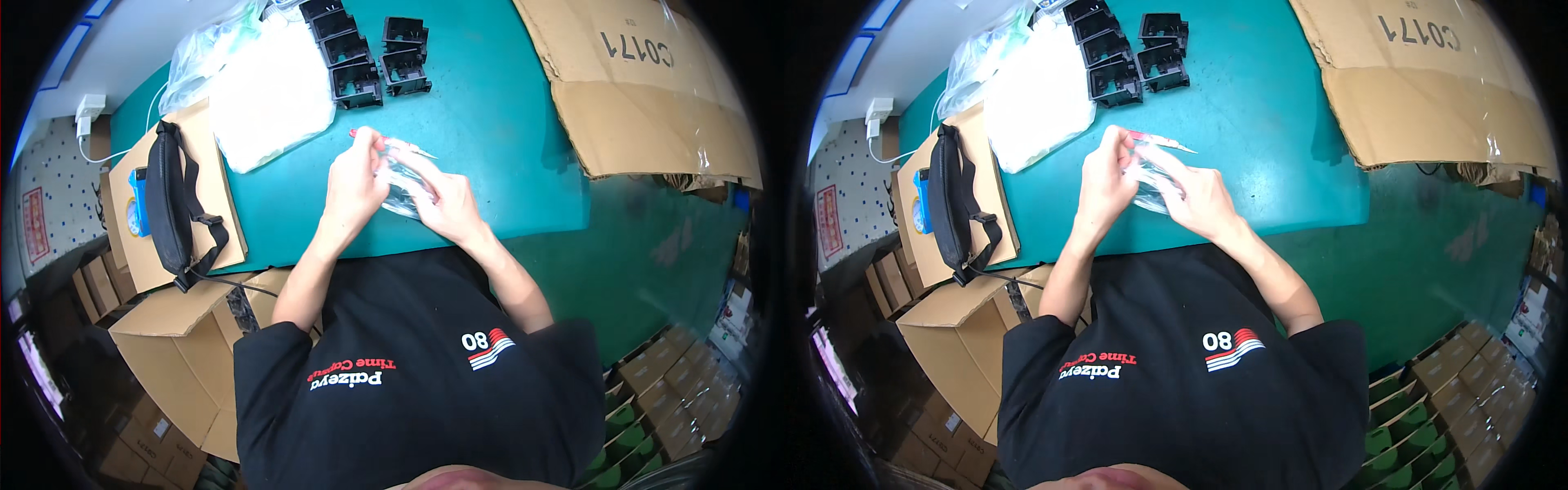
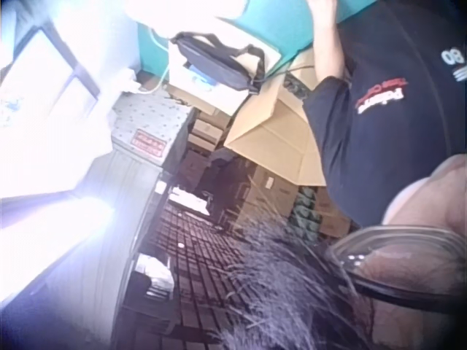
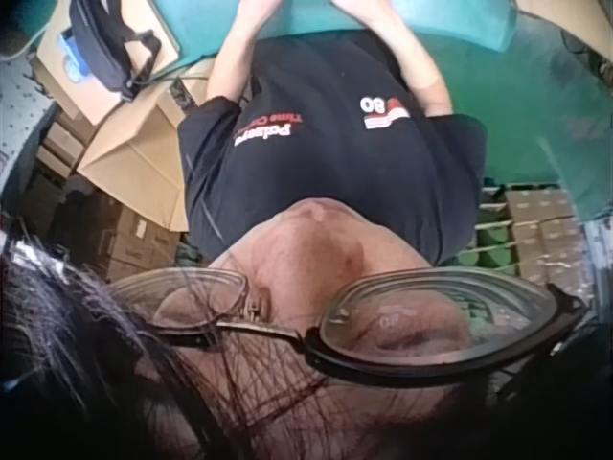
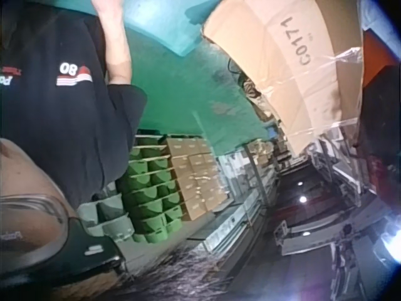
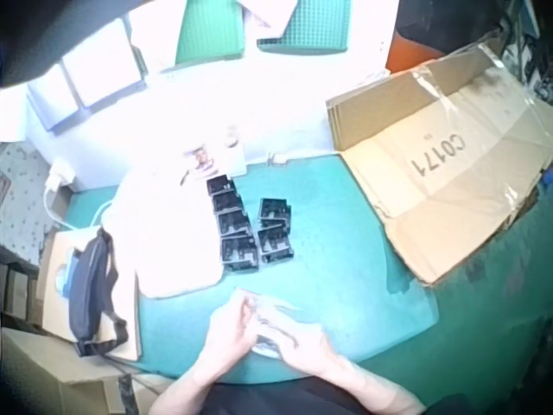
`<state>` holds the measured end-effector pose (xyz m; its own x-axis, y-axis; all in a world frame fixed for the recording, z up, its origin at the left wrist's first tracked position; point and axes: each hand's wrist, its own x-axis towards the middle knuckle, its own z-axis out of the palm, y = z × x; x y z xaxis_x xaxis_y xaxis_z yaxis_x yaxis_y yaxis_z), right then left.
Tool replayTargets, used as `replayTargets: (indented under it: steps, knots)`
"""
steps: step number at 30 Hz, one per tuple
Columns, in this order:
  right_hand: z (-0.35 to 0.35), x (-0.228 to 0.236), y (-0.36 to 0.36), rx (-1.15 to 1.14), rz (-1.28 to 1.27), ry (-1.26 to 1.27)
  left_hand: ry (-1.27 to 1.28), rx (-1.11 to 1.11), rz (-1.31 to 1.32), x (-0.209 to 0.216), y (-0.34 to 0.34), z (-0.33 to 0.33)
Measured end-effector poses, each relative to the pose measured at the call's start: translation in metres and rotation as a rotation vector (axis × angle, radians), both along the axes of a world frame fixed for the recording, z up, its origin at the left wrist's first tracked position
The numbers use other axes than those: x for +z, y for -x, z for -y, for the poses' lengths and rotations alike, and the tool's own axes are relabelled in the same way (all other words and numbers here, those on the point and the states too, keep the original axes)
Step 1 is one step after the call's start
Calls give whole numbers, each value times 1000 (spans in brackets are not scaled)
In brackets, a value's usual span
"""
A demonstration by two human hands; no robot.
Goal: The person repeatedly picks up small black plastic electronic components, places them into clear plastic bags, and sets the bags on a green workbench. They also use a red utility knife to scrape or trim the edges of a component. The person places some packaged items into a cardboard box.
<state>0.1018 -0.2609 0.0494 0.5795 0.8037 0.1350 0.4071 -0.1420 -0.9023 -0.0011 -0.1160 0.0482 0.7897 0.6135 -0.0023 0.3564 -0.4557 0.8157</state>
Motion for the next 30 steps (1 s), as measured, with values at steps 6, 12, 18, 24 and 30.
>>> replayTargets:
  steps: [6, 12, 18, 24, 30]
  knots:
    - [23, 5, -53, -277, -261, 115, -433, -260, 304, 31, -52, -42]
    - [24, -8, -62, -336, -628, 12, -909, -215, 20, -22, -110, -56]
    - [42, -18, -61, -364, -805, -139, -660, -176, 306, 12, -86, -30]
    - [34, -21, -41, -174, -800, -220, -230, -426, 617, 22, -23, 23]
    - [18, -5, -34, -154, -980, -16, -379, -347, 407, 9, 2, 7]
